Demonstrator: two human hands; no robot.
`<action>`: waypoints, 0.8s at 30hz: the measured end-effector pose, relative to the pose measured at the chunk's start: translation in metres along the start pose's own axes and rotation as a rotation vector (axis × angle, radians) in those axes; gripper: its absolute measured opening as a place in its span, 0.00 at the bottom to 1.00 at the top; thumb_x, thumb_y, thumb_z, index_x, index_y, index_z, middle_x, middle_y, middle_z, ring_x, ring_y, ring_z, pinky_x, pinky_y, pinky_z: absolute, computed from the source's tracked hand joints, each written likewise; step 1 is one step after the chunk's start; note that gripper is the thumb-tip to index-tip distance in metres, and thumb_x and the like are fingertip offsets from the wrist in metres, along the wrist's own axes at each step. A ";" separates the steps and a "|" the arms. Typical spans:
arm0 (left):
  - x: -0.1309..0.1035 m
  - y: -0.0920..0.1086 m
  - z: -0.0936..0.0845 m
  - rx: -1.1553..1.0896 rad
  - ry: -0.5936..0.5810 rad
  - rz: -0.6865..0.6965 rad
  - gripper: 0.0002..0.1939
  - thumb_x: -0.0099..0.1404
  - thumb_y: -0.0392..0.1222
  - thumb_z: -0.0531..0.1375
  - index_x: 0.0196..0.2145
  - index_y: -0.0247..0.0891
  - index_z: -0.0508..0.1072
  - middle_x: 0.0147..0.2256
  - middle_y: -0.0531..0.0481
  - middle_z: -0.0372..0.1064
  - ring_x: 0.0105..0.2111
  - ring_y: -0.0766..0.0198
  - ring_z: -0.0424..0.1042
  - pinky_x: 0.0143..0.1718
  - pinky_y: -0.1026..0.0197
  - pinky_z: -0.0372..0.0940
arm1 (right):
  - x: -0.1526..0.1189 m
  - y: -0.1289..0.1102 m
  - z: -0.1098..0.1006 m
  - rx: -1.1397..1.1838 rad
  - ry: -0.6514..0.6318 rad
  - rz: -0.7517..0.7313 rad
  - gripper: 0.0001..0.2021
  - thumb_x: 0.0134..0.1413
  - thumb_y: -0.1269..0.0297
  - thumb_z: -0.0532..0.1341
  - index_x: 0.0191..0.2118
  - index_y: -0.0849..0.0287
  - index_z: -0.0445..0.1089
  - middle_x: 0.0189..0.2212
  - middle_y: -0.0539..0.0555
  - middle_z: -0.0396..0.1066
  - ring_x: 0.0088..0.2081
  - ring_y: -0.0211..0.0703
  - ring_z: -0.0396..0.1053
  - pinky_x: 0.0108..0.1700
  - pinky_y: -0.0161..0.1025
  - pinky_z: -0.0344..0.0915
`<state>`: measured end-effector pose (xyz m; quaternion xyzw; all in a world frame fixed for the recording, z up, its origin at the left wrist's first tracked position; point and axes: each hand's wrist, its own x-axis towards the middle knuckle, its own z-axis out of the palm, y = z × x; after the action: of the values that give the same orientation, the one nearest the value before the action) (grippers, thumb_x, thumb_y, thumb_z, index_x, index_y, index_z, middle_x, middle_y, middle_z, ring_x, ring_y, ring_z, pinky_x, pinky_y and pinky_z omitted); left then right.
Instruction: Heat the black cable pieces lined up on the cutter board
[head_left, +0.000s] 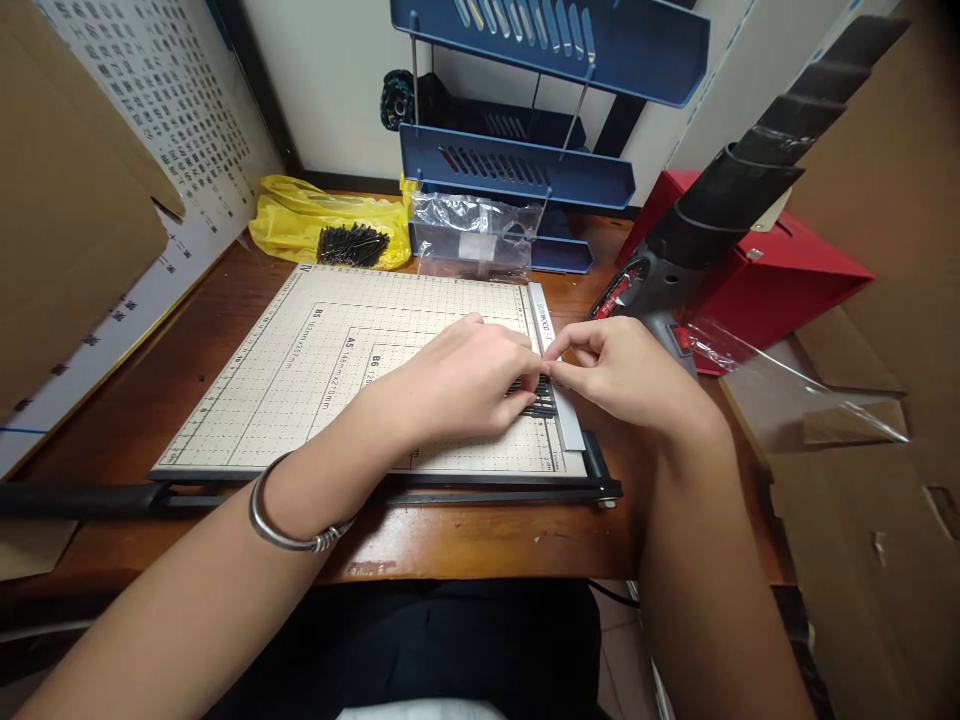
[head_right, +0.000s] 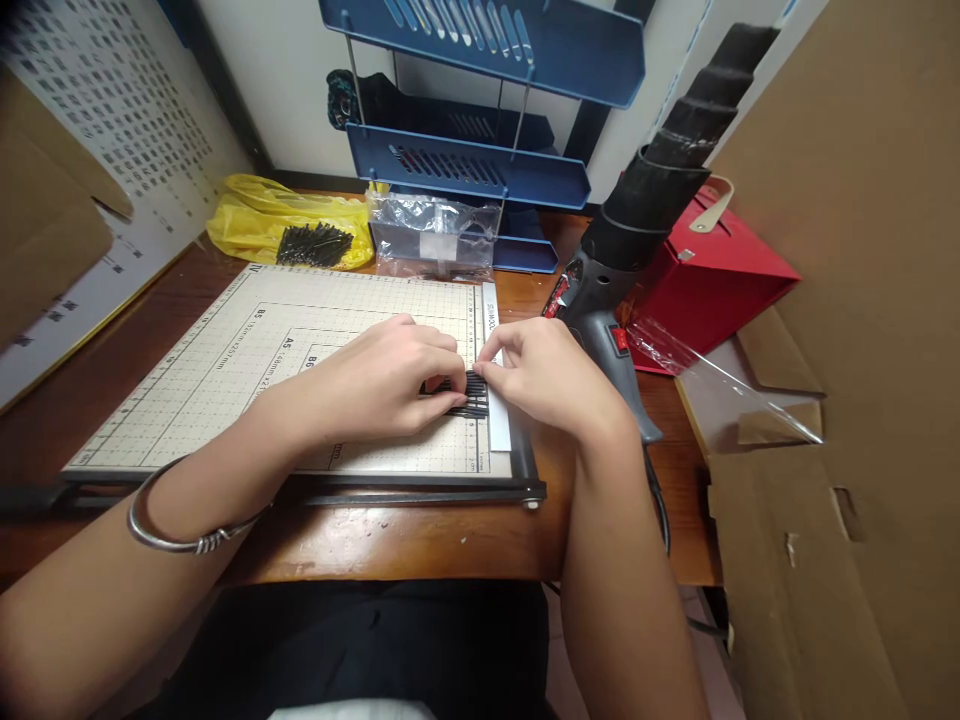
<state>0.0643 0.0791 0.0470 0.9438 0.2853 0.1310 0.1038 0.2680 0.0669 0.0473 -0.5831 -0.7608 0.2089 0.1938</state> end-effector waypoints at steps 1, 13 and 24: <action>-0.001 -0.001 -0.001 -0.017 0.003 0.007 0.07 0.65 0.34 0.61 0.31 0.38 0.78 0.33 0.50 0.76 0.33 0.60 0.72 0.40 0.55 0.57 | 0.000 0.000 0.000 -0.002 0.004 0.000 0.09 0.54 0.60 0.63 0.31 0.61 0.78 0.18 0.46 0.54 0.23 0.30 0.49 0.30 0.37 0.46; 0.001 0.002 0.002 -0.066 -0.058 0.022 0.07 0.66 0.34 0.62 0.30 0.38 0.79 0.33 0.50 0.77 0.34 0.60 0.73 0.42 0.55 0.60 | 0.000 0.002 0.000 0.006 0.014 -0.020 0.09 0.53 0.63 0.61 0.31 0.60 0.78 0.18 0.45 0.54 0.23 0.30 0.50 0.30 0.36 0.48; -0.048 0.024 0.008 0.079 0.265 -0.344 0.14 0.71 0.43 0.62 0.52 0.37 0.74 0.51 0.43 0.76 0.51 0.49 0.71 0.49 0.50 0.64 | 0.002 0.008 0.002 0.048 -0.026 -0.036 0.11 0.57 0.60 0.61 0.37 0.58 0.81 0.20 0.48 0.62 0.24 0.32 0.55 0.32 0.36 0.51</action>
<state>0.0402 0.0311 0.0367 0.8591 0.4581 0.2229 0.0494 0.2728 0.0702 0.0419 -0.5618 -0.7683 0.2313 0.2016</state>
